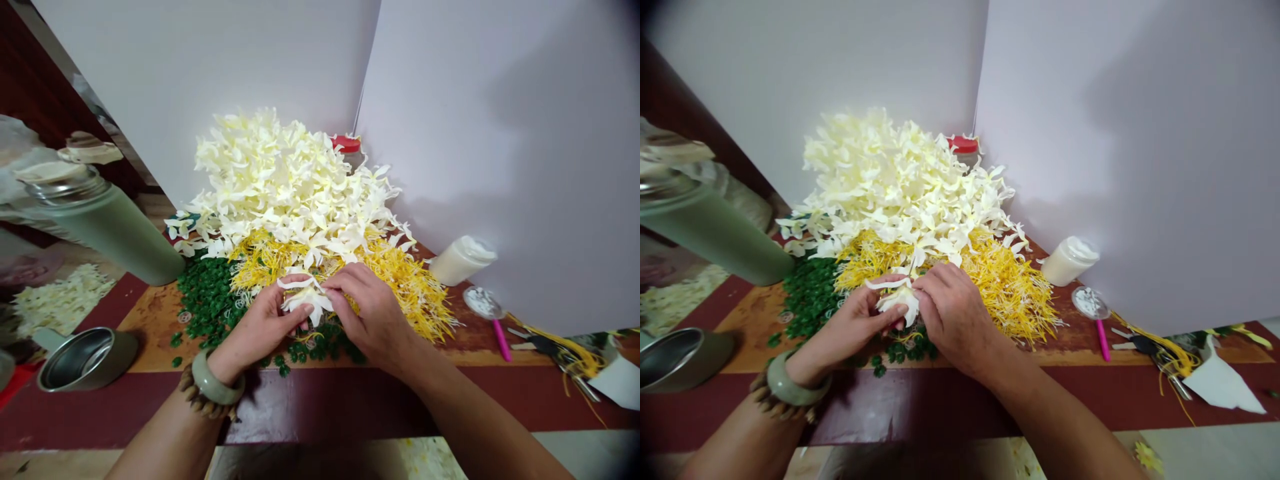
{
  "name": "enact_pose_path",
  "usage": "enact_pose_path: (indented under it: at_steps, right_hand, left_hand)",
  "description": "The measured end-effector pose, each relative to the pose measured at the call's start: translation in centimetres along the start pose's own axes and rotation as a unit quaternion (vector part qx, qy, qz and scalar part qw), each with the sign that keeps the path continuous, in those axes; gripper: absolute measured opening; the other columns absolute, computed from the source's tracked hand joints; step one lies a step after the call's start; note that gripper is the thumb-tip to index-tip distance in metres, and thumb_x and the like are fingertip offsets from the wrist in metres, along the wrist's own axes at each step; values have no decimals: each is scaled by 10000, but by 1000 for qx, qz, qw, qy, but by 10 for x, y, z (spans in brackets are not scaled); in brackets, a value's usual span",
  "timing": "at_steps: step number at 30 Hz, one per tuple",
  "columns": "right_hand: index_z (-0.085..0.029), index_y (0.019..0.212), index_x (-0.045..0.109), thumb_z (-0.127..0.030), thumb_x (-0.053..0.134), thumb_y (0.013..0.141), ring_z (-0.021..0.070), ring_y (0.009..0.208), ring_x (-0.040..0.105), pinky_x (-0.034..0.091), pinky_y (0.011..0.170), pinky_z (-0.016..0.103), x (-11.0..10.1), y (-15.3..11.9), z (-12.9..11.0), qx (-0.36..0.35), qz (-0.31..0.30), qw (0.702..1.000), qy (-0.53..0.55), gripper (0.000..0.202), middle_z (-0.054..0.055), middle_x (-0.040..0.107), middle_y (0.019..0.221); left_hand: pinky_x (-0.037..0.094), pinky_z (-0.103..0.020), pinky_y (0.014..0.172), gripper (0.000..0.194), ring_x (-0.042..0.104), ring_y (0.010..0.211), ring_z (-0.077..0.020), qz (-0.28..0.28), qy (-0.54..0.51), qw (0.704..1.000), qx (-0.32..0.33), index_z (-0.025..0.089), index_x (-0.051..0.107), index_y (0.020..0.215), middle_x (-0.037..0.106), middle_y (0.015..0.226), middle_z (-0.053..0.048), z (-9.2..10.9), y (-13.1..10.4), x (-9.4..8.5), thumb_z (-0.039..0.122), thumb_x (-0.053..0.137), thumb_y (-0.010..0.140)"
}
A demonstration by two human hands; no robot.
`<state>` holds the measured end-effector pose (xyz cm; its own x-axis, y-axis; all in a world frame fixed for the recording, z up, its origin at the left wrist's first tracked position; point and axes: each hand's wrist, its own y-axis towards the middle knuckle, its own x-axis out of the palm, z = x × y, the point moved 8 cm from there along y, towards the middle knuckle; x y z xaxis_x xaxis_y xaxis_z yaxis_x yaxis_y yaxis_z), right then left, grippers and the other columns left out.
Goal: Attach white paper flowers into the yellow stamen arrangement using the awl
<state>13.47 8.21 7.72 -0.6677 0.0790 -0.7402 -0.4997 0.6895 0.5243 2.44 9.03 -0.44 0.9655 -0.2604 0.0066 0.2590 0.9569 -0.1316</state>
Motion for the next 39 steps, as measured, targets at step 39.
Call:
enact_pose_path:
  at_steps: [39]
  right_hand:
    - [-157,753,566,-121,371,850,184,721,481,363,670,335,28,-10,-27,-105,19,987,-121,221,66,627,793]
  left_hand:
    - [442,-226,626,544,569,677,-124,108,-9,991,78,218,407,1158,596,832,-7,4,-3,-6,198,643,668]
